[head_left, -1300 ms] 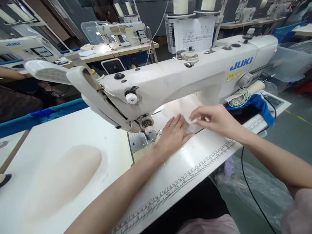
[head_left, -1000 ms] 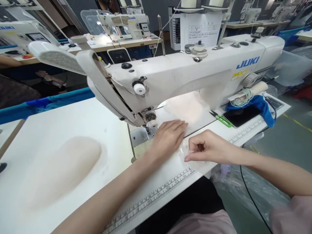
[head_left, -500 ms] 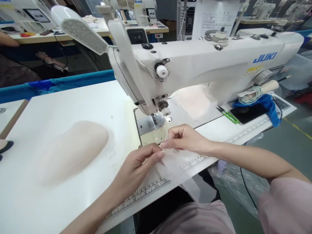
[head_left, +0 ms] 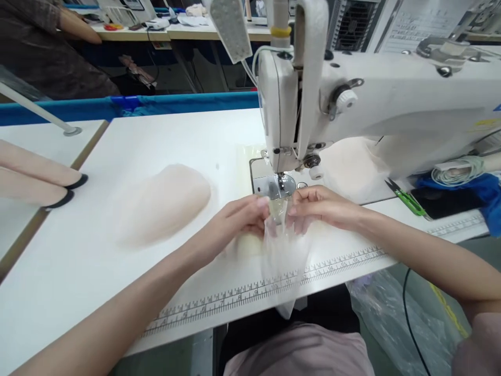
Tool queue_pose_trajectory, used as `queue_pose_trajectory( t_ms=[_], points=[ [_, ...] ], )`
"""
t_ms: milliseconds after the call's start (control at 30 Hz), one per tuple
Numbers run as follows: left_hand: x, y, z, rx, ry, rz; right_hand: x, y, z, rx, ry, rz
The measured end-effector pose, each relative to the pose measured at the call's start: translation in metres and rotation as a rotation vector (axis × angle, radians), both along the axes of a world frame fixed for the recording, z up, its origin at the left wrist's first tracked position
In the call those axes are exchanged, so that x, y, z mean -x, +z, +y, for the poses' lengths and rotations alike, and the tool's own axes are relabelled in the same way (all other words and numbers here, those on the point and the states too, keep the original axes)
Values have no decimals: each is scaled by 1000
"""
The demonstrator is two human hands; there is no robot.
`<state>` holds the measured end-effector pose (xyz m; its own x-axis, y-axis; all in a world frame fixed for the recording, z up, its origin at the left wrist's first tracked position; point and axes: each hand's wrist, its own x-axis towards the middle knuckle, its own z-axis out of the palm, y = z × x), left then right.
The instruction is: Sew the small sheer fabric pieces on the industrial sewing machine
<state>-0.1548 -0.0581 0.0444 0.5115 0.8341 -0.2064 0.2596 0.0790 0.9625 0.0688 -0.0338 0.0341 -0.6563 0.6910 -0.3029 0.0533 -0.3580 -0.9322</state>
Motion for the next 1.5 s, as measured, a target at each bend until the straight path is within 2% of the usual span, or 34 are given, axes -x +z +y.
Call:
queue_pose_trajectory(
  t_ms=[167, 333, 400, 500, 633, 833, 1000, 1300, 1500],
  points=[
    [-19, -2, 0, -259, 91, 200, 7, 4, 1, -77, -25, -110],
    [-22, -11, 5, -235, 65, 165, 0, 6, 15, -270, 62, -213],
    [-21, -15, 6, -296, 84, 229, -3, 5, 20, -375, 60, -296],
    [-19, -20, 6, -453, 154, 374, -5, 1, 19, -468, -8, -377],
    [-17, -27, 4, -623, 159, 479, -2, -6, 6, -482, -81, -287],
    [-15, -35, -1, -884, 178, 539, 2, -13, -4, -799, -211, -317],
    [-17, -36, -1, -967, 185, 492, 2, -14, -4, -893, -197, -304],
    [-17, -38, 0, -1038, 171, 444, 1, -20, -4, -971, -145, -282],
    [-15, -36, -1, -1069, 188, 416, 1, -17, -4, -1059, -126, -257]
  ],
)
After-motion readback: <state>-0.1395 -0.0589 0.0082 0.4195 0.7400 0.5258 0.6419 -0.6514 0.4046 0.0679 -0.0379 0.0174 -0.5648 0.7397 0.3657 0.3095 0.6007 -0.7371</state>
